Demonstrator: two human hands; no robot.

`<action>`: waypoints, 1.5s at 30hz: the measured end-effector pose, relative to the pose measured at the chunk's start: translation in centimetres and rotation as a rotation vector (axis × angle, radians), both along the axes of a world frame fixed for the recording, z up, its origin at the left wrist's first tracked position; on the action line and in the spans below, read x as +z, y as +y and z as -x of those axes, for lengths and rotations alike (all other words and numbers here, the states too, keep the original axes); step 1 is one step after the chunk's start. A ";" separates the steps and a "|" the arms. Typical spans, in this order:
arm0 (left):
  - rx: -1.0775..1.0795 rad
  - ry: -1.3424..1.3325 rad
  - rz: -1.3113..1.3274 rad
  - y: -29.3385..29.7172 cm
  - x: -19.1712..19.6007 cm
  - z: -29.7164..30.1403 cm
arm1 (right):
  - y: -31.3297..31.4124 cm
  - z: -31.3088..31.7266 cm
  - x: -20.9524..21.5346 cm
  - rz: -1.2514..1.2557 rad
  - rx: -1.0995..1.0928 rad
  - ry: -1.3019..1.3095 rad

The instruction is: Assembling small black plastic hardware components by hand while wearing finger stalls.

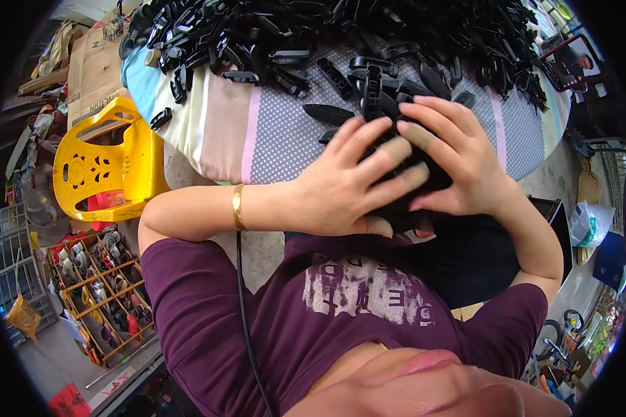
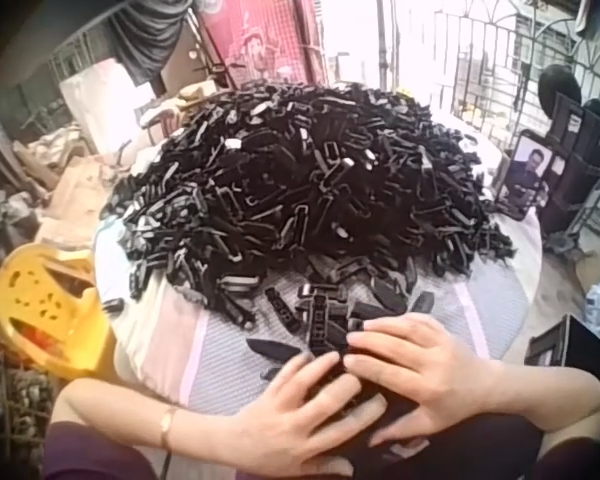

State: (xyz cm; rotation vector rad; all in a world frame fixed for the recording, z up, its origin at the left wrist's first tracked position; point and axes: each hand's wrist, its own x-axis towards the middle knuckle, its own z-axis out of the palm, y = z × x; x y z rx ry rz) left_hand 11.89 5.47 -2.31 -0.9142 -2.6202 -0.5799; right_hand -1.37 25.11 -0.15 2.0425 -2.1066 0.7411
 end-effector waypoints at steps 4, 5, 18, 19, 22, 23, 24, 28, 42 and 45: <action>-0.064 0.308 0.133 2.0 -1.9 -0.1 | 2.5 -1.0 -1.3 0.073 0.027 0.007; -0.103 0.379 0.163 2.4 -1.9 0.0 | 3.3 -1.5 -1.6 0.087 0.019 -0.001; -0.175 0.338 -0.075 2.3 1.4 3.5 | 7.3 0.2 -1.2 0.146 -0.292 -0.067; 0.024 0.207 0.044 1.2 2.6 3.9 | 6.4 0.7 -1.7 0.171 -0.373 -0.095; 0.354 0.165 0.196 -1.8 2.1 5.4 | 4.4 1.0 -2.0 0.117 -0.421 -0.146; 0.360 0.117 0.201 -2.1 1.5 5.2 | 4.0 0.9 -2.0 0.032 -0.386 -0.172; 0.364 0.069 0.205 -2.3 1.1 5.1 | 3.5 0.7 -1.9 0.036 -0.382 -0.169; 0.313 0.046 0.107 -2.3 0.6 5.0 | 1.6 -0.3 -1.8 0.000 -0.279 -0.247; 0.177 0.076 -0.216 0.6 0.3 3.9 | -0.2 0.6 -1.7 -0.023 -0.260 -0.115; 0.289 0.072 -0.245 1.0 -0.4 4.1 | -0.2 0.7 -1.5 0.005 -0.112 -0.220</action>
